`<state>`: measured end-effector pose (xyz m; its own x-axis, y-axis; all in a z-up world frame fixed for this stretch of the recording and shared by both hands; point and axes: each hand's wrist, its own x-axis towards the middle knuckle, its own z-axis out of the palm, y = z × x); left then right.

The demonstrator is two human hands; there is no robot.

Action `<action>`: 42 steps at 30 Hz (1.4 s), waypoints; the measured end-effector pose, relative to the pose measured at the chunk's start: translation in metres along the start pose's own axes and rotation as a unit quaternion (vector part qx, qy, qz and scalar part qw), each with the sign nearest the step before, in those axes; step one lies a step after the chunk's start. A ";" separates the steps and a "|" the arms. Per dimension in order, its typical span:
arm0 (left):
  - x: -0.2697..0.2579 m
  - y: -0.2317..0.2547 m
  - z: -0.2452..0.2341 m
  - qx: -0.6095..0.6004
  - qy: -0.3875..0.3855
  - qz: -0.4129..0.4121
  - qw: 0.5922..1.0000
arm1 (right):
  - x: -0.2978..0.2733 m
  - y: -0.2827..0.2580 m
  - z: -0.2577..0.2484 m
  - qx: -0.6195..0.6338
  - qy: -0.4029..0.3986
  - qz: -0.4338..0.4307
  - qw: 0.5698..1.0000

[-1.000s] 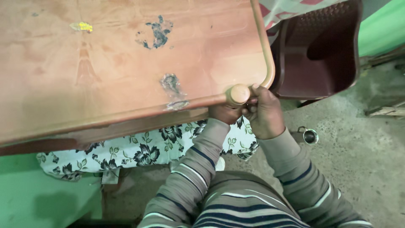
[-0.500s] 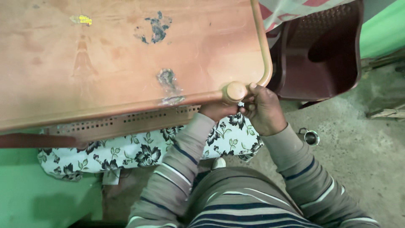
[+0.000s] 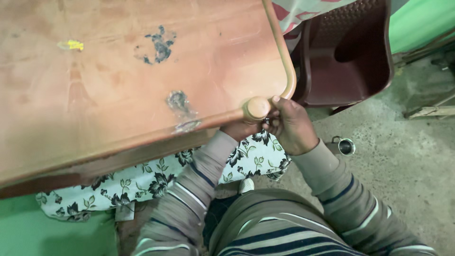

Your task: The person removes the four legs from a plastic table one at a time by hand. They lift and rotate the table to access each leg, then pull each leg out of its socket and place it on the bed.

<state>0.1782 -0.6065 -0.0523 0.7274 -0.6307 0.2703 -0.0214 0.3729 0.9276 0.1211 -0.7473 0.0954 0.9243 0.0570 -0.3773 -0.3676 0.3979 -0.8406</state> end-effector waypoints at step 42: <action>-0.049 0.053 0.032 -0.130 0.420 0.047 0.897 | 0.088 0.064 -0.031 -0.343 -0.174 -0.292 0.876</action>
<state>0.1189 -0.5779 -0.0086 0.9932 0.1063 -0.0477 -0.0276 0.6128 0.7898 0.1759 -0.7450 -0.0038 0.9063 0.3509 0.2357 0.3133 -0.1836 -0.9317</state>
